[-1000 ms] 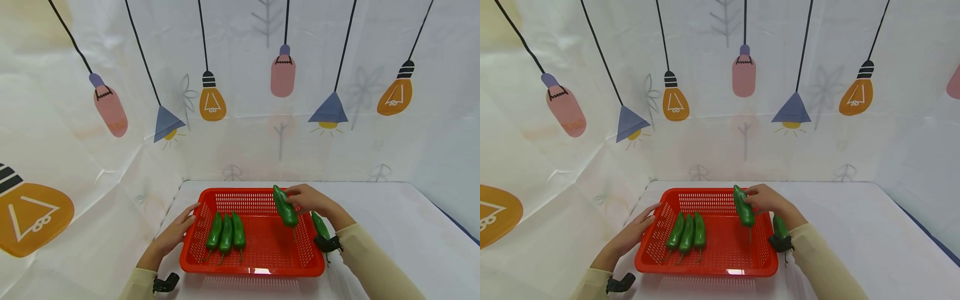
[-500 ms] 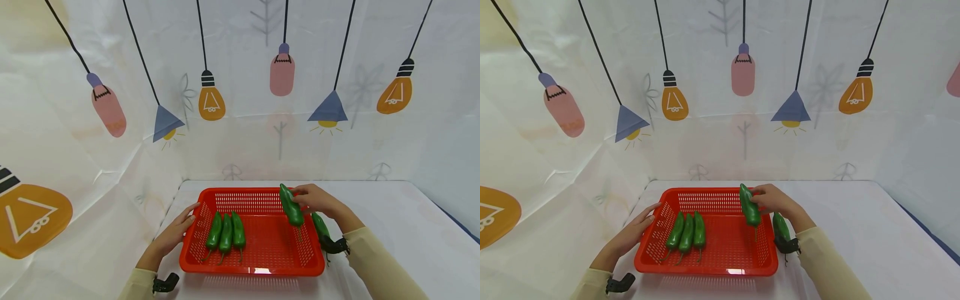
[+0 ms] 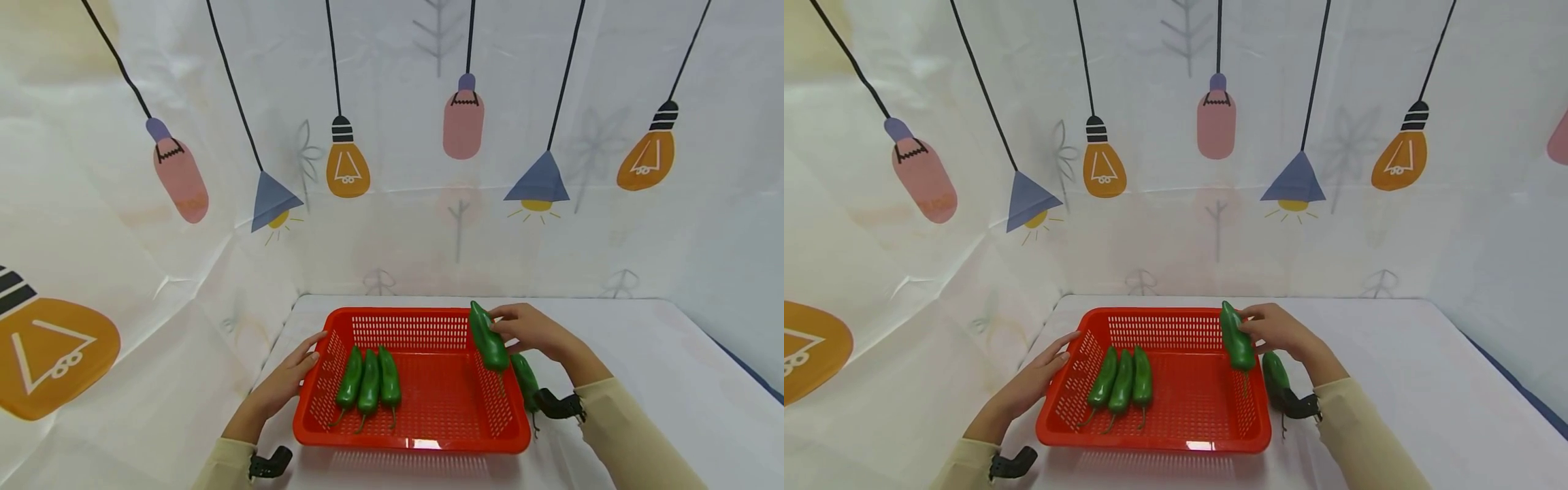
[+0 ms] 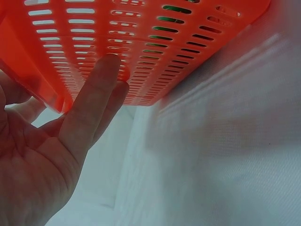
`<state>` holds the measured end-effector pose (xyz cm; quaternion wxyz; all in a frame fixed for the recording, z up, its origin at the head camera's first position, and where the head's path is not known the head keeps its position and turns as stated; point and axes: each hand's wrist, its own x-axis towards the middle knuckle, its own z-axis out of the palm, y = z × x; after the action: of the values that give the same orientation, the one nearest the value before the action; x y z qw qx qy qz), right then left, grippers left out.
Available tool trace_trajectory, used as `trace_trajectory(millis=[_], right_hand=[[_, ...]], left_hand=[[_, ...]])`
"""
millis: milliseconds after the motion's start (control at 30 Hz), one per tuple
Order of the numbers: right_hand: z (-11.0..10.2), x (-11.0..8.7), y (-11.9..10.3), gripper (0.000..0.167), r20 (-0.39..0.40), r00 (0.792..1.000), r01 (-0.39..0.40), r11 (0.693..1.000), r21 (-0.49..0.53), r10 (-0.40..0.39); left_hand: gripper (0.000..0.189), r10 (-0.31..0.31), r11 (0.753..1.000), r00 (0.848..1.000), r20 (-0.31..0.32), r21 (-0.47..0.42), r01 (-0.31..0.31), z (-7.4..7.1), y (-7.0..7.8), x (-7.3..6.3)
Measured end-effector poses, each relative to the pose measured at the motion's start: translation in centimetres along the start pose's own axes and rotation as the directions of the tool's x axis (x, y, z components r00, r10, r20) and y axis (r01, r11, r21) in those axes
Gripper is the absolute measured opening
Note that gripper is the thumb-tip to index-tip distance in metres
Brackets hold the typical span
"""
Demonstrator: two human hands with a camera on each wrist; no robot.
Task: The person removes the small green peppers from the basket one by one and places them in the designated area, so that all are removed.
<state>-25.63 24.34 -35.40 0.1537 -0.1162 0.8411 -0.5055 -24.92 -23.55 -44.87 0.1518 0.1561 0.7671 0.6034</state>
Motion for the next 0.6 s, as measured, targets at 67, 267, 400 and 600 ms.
trace_trajectory(millis=[67,267,400,600], right_hand=[[-0.2,-0.2,0.1,0.047,-0.005,1.000,-0.007,1.000,0.005,0.007],[-0.7,-0.7,0.7,0.047,-0.017,1.000,-0.017,1.000,0.005,0.017],[-0.9,-1.0,1.2,0.049,-0.019,1.000,-0.018,1.000,0.004,0.019],[-1.2,-1.6,1.4,0.049,-0.035,0.999,-0.013,1.000,-0.007,0.013]], left_hand=[[0.057,0.000,1.000,1.000,0.001,0.000,0.000,0.0,0.0,0.0],[0.057,0.004,1.000,1.000,0.008,-0.007,-0.004,-0.1,0.0,-0.1],[0.056,0.000,1.000,1.000,0.009,-0.012,0.000,-0.1,0.0,-0.1],[0.056,0.000,1.000,1.000,0.008,-0.007,0.000,0.0,0.2,-0.1]])
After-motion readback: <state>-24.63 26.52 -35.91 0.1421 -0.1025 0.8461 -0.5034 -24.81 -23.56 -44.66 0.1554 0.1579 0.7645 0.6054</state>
